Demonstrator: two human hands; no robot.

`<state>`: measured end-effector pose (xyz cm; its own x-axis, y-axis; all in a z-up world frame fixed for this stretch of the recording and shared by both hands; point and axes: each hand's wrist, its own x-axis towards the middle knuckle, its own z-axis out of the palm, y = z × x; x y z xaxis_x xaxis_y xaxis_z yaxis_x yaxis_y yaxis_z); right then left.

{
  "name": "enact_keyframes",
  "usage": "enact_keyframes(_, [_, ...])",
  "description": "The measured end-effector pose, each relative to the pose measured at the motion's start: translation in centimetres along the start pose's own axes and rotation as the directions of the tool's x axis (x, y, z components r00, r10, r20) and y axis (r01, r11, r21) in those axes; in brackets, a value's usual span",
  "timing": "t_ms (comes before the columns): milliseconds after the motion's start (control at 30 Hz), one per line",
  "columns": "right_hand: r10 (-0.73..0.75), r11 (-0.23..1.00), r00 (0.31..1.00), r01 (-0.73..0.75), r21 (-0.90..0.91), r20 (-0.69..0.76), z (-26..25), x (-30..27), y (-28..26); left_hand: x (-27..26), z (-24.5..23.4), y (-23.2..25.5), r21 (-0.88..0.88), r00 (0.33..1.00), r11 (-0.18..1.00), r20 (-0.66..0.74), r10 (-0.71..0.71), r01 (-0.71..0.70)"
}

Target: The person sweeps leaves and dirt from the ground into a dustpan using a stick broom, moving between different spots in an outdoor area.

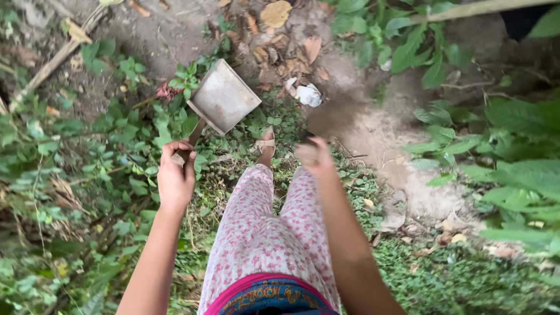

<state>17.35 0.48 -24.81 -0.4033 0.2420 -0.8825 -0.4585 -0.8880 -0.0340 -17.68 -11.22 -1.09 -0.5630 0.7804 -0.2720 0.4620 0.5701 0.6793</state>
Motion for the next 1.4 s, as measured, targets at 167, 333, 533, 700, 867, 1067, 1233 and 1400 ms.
enact_keyframes(167, [0.127,0.990,0.988,-0.121,-0.070,0.087,13.7,2.3,4.9,-0.3,-0.2,-1.0,0.030,0.999,0.999,-0.042,-0.018,0.019])
enact_keyframes(333, [0.122,0.970,0.907,-0.022,-0.244,0.402,11.9,-5.9,1.0,-0.6,-0.6,-1.8,-0.038,0.997,0.999,-0.067,-0.024,0.022])
enact_keyframes(533, [-0.008,0.856,0.982,-0.090,-0.509,-0.187,2.9,-18.2,-1.0,-0.4,-1.5,-2.9,-0.042,0.998,0.999,-0.065,-0.027,0.024])
enact_keyframes(700, [0.054,0.971,0.974,-0.102,-0.215,-0.221,1.3,-11.0,1.1,0.2,-2.5,-3.3,0.090,0.998,0.995,-0.053,-0.037,0.041])
enact_keyframes(867, [0.142,0.979,0.986,-0.127,-0.159,0.089,12.8,1.6,6.5,0.7,-3.2,-3.8,0.145,0.996,0.986,-0.033,-0.082,0.086])
enact_keyframes(1067, [0.193,0.939,0.966,-0.131,-0.318,0.171,22.0,-0.9,5.1,-0.5,-4.6,-4.3,0.090,0.990,0.991,-0.103,-0.091,0.101])
enact_keyframes(1233, [0.165,0.682,0.959,-0.280,-0.676,-0.231,19.9,-11.8,4.7,-1.9,-6.3,-3.9,0.076,0.985,0.986,-0.103,-0.141,0.149])
enact_keyframes(1400, [0.274,0.720,0.914,-0.400,-0.567,-0.298,16.5,-8.6,-0.7,-1.2,-6.7,-4.1,0.183,0.968,0.953,-0.112,-0.223,0.241])
